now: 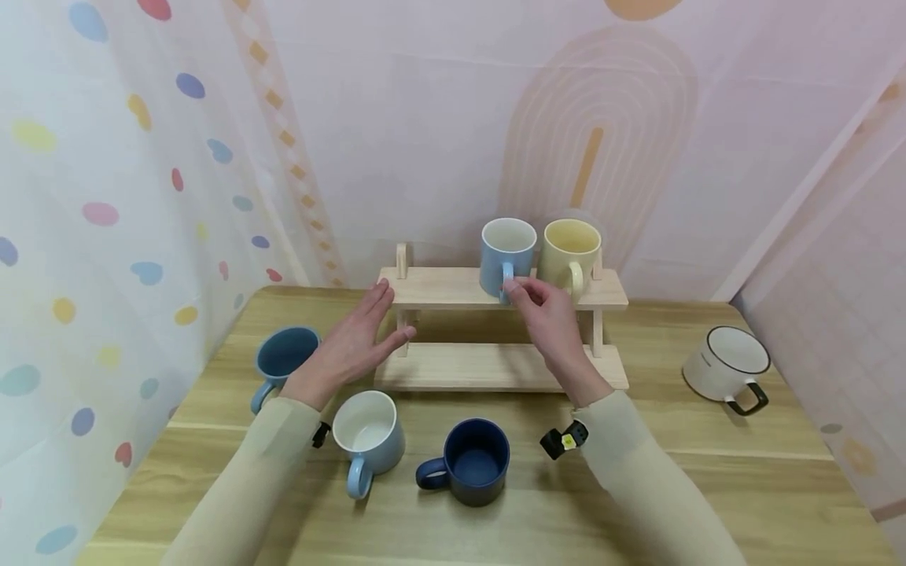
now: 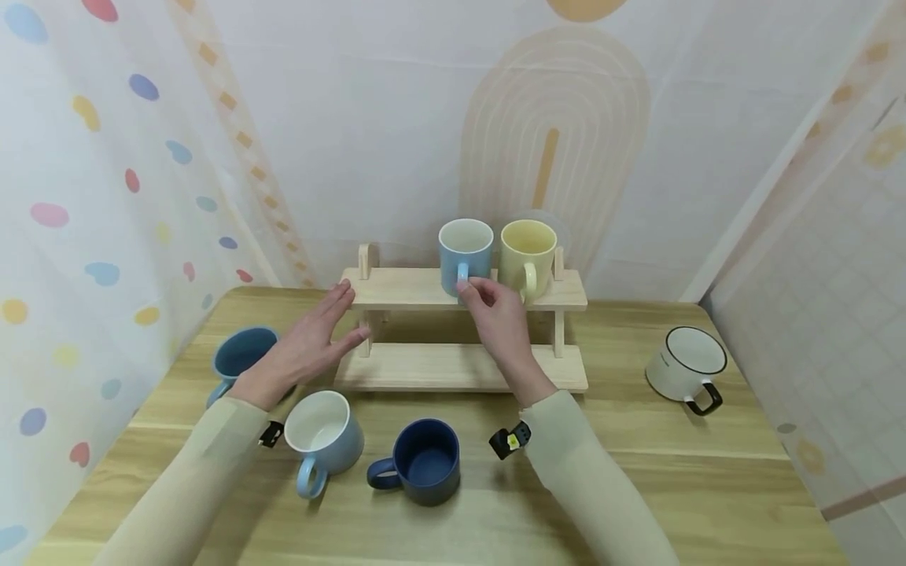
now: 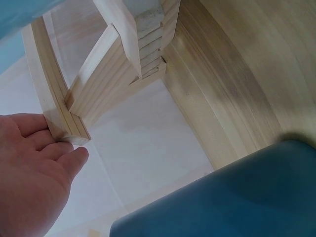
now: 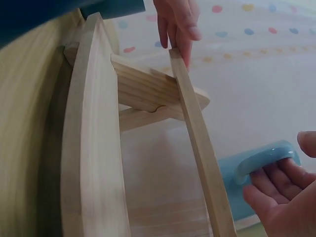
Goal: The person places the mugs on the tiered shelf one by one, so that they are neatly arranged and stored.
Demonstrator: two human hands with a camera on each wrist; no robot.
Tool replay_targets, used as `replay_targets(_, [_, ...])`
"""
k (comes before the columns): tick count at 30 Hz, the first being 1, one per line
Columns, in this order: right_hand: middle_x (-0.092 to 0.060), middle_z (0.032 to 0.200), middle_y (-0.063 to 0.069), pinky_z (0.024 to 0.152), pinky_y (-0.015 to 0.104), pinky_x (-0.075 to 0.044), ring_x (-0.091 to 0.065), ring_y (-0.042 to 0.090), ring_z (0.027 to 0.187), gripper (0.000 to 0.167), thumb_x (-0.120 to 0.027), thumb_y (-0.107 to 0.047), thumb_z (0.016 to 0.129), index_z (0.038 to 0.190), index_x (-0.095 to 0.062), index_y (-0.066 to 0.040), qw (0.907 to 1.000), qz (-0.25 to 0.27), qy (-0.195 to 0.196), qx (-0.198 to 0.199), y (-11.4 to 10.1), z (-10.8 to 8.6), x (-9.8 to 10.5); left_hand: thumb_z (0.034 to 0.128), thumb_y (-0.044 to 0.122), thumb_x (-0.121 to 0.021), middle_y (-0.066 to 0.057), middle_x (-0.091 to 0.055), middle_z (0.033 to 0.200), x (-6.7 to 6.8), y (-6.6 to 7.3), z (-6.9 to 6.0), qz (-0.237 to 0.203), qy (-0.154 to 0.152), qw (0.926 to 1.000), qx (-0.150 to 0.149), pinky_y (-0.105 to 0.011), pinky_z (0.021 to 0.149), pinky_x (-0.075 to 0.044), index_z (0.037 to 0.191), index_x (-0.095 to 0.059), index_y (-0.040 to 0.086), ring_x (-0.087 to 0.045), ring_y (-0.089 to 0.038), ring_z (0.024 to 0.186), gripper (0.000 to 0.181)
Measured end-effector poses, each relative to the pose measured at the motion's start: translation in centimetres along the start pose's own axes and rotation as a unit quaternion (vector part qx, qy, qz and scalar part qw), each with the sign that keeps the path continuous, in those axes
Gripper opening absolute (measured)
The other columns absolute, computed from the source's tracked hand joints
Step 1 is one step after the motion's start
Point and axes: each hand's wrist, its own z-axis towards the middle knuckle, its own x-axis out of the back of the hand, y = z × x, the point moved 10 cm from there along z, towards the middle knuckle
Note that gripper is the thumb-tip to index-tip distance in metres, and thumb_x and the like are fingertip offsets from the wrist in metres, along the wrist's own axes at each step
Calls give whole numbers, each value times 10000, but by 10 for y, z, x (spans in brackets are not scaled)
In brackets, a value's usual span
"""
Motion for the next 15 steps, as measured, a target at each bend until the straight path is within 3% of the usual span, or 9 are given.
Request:
replay_targets(6, [-661,1345,88,1079,410,-485,-606,216,1227,415,-654,-339,1039,1347,-674,-63,10000,-38,-55,55,1,-21,12,1019,674,-461,-129,-51,1734,0,2,1,-68,3,10000,13,-554,1241,-201,1641,-172,9,-76,-326,1590,956])
replay_targets(11, [-657,1387,51,1083,441,-484,-604,200,1271,423,-629,-373,1049,1375,-668,-107,9992,-275,-246,148,3,-43,24,1023,675,-449,-133,-58,1733,-1,7,2,10,-39,10000,-45,-539,1253,-171,1638,-178,3,-75,-319,1592,950])
replay_targets(15, [-669,1370,56,1066,451,-492,-616,210,1261,443,-609,-410,1054,1381,-665,-116,9955,-799,-441,253,9,-56,37,1032,669,-432,-159,-56,1729,-2,9,2,137,-112,9998,-110,-550,1262,-107,1630,-170,-24,-52,-320,1594,952])
